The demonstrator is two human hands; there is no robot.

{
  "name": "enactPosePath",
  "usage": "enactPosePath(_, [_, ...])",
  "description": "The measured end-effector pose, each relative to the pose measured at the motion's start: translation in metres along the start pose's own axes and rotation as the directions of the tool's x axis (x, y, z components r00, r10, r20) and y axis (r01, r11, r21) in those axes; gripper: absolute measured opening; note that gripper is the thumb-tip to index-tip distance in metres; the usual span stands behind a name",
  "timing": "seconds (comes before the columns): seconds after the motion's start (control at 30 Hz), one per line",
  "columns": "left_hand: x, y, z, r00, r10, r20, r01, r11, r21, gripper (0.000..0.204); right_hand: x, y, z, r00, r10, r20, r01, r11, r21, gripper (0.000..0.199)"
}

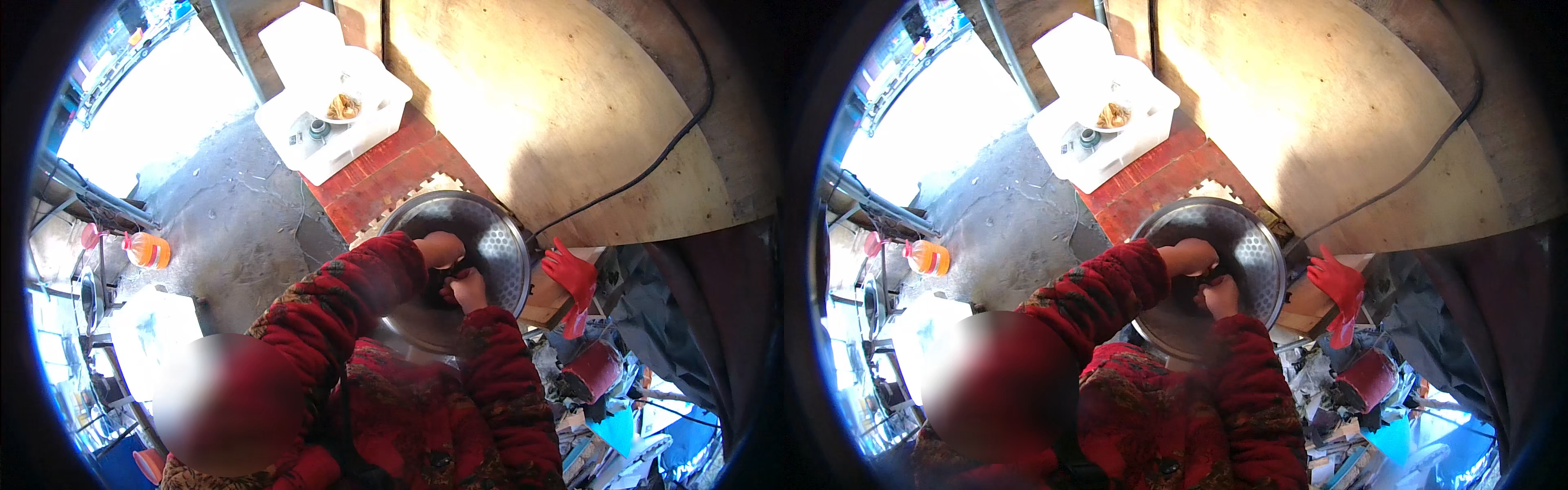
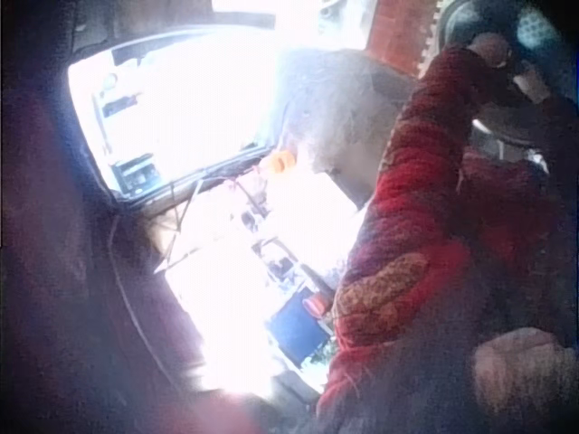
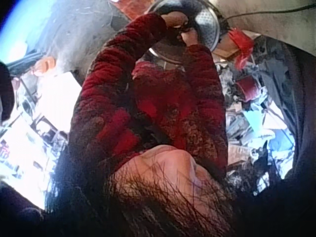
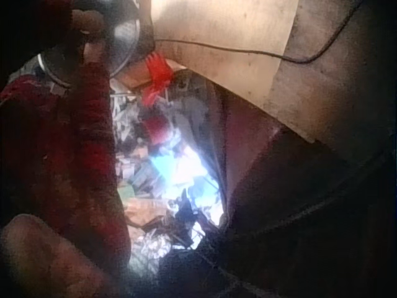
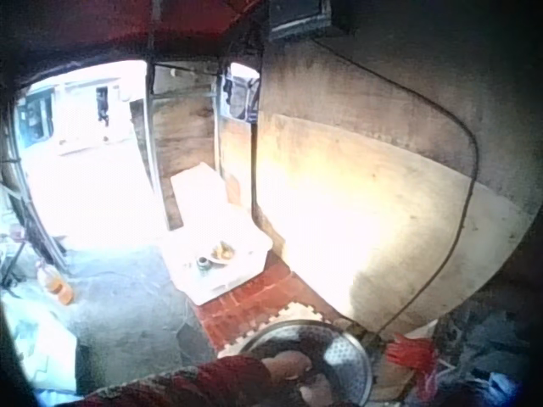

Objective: The person assembles a machine by placing a metal disc into a bucket, inserting a central hub, and attaching a brush-like component. They then handle white plastic containers, moving them around the workspace.

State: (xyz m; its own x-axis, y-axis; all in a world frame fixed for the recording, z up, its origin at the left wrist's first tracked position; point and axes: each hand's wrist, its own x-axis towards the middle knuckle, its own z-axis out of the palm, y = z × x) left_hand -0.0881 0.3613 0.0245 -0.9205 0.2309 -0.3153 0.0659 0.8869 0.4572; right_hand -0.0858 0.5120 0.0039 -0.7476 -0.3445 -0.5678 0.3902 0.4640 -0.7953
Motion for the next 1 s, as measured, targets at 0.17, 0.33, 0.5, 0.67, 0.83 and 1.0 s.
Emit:
enactPosePath(0.17, [0.003, 0.004, -0.007, 0.99, 0.122, 0.064, -0.13, 0.984, 0.124, 0.019, -0.006, -0.004, 0.004, 0.999, 0.044, -0.025, -0.044, 0.999, 0.022, 0.022])
enactPosePath(0.33, [0.006, 0.009, -0.01, 0.975, 0.211, 0.063, -0.22, 0.946, 0.238, 0.02, -0.006, -0.007, 0.005, 0.997, 0.032, 0.068, -0.031, 0.999, -0.014, 0.011])
enactPosePath(0.5, [0.012, 0.01, -0.003, 0.967, 0.244, 0.074, -0.255, 0.903, 0.347, 0.019, -0.009, -0.014, 0.01, 0.993, 0.114, -0.031, -0.114, 0.993, -0.004, 0.015])
enactPosePath(0.67, [0.014, 0.01, -0.001, 0.954, 0.29, 0.079, -0.296, 0.859, 0.417, 0.018, -0.009, -0.015, 0.015, 0.987, 0.115, -0.109, -0.119, 0.992, -0.034, 0.028])
enactPosePath(0.83, [0.013, -0.001, 0.0, 0.963, 0.269, -0.004, -0.257, 0.924, 0.281, 0.016, -0.004, -0.002, 0.009, 1.0, 0.009, -0.027, -0.007, 0.998, 0.067, 0.031])
enactPosePath(1.0, [0.018, -0.006, 0.007, 0.963, 0.266, -0.033, -0.252, 0.94, 0.228, 0.014, 0.006, 0.011, 0.011, 0.996, 0.06, -0.064, -0.052, 0.991, 0.121, 0.031])
